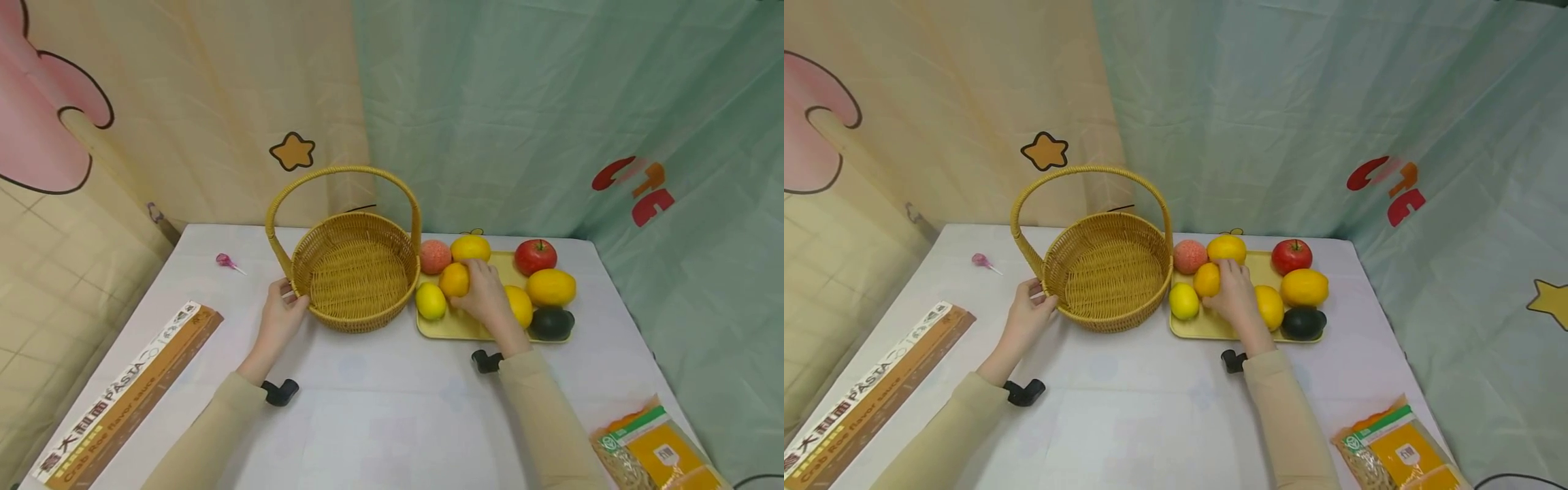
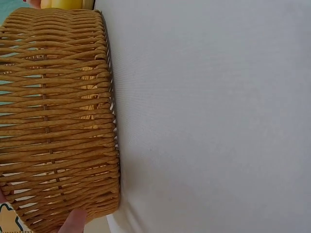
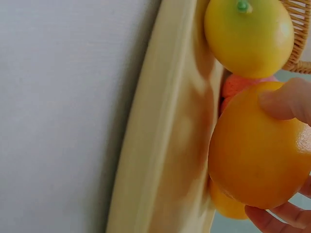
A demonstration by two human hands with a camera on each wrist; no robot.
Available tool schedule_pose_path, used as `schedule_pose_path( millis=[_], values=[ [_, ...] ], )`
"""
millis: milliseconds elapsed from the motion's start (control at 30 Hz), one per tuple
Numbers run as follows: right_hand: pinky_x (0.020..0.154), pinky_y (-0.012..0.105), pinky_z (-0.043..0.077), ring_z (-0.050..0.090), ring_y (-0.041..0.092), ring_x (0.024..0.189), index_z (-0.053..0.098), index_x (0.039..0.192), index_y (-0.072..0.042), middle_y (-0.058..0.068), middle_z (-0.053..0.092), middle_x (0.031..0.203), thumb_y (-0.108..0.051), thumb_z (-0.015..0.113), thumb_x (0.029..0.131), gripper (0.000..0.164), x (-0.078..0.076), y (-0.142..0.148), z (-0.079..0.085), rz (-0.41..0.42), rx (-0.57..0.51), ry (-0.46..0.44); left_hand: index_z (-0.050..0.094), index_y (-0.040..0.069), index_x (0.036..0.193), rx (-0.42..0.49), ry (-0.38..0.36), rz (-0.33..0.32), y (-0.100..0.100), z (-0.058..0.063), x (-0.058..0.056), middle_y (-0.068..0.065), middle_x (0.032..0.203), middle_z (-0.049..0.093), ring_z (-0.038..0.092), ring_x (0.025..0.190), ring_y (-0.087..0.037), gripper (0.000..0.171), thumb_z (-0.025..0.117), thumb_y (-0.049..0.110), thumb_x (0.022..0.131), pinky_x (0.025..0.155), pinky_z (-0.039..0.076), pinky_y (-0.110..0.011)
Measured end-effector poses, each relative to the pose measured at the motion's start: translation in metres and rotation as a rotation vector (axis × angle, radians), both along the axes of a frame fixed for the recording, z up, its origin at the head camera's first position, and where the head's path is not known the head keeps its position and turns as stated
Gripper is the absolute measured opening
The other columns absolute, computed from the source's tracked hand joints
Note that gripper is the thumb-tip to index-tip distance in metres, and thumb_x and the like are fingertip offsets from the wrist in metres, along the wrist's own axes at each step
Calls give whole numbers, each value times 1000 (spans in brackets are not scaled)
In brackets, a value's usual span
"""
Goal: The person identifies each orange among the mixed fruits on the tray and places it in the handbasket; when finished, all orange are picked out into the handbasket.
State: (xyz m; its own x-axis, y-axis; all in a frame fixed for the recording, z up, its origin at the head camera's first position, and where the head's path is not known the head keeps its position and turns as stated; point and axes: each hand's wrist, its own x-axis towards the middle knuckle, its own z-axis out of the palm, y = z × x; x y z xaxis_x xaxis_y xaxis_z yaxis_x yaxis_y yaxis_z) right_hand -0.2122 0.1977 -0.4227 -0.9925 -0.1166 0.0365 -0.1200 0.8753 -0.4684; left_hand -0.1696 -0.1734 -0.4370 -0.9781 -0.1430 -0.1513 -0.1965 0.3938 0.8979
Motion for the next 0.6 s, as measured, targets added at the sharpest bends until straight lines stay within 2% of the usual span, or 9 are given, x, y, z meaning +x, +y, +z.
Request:
schedule_pose_path(
  millis=[200,300,467,600],
  values=[
    [109,57,41,43,41,123,40,141,-1,22,48,138,-21,81,79,77,9,2,11,-55,-140,28,17,-7,150,38,22,-6,-1,-4,1,-29,151,31,42,136,-42,63,47,13,98,107,47,-50],
    [109,57,42,45,39,123,40,143,-4,20,48,139,-25,80,79,78,13,0,19,-56,-210,46,17,-7,150,55,35,-6,0,-6,1,-30,152,30,40,138,-42,63,47,12,98,109,46,-49],
    [107,52,46,49,35,121,42,141,-4,18,49,138,-23,83,77,79,20,-16,36,4,-342,93,17,-7,151,83,52,-5,-1,-7,2,-29,153,30,36,141,-40,63,48,12,99,113,42,-48],
    [103,49,49,51,31,121,44,141,-7,14,50,138,-22,84,76,78,22,-39,46,67,-463,74,16,-7,151,98,60,-11,-1,-6,3,-30,153,30,34,142,-40,63,48,12,101,115,39,-48]
  ],
)
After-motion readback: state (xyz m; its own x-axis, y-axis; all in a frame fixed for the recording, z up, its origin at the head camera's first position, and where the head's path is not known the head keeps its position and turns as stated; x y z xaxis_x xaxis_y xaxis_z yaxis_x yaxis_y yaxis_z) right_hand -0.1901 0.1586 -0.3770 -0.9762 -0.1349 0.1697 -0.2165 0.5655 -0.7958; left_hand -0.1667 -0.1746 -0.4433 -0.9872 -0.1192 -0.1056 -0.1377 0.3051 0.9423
